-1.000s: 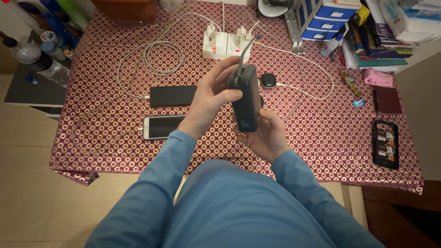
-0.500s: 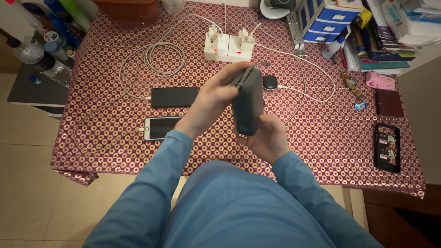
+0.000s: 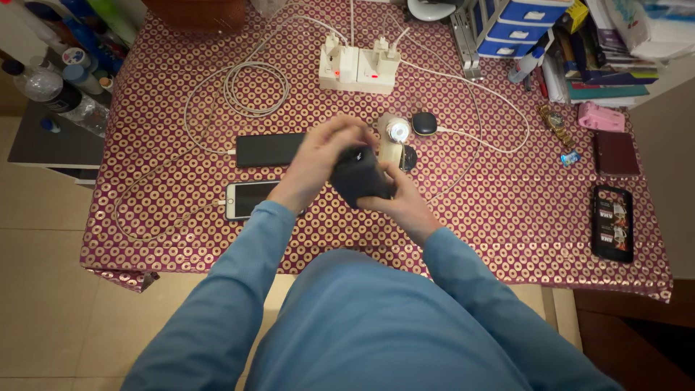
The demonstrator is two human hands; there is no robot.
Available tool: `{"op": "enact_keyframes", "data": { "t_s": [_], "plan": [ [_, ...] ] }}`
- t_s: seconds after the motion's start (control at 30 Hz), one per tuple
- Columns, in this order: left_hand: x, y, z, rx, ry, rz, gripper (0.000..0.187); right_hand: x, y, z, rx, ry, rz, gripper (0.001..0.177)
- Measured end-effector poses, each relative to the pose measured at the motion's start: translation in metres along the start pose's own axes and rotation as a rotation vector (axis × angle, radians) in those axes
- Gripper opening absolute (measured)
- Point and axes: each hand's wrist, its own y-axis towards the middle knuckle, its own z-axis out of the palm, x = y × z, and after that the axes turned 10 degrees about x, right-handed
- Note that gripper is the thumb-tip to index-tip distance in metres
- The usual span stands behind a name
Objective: The person connects several small electronic devices to a power strip using USB cables. They plug a cable into a round black device, then into a beige handheld massager, and finally into a power bank. The person also handles a small black circular device and a power bank, connecting them to the power strip.
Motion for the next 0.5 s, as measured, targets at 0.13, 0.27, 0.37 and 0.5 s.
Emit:
{"op": "enact_keyframes", "data": {
  "t_s": [0.13, 0.27, 0.37, 0.5],
  "plan": [
    [0.020, -0.001, -0.006, -0.122, -0.193, 0.075, 0.019, -0.020, 0.014, 0.015, -0.083, -0.217, -0.002, 0.077],
    [0.035, 0.001, -0.014, -0.161, -0.191, 0.065, 0.017, -0.037, 0.023, 0.023, -0.138, -0.172, -0.057, 0.072],
    [0.044, -0.001, -0.021, -0.207, -0.225, 0.009, 0.016, -0.049, 0.025, 0.021, -0.175, -0.230, -0.029, 0.068],
    [0.055, -0.001, -0.028, -0.166, -0.181, 0.034, 0.017, -0.061, 0.030, 0.025, -0.222, -0.237, -0.039, 0.063]
  ]
}}
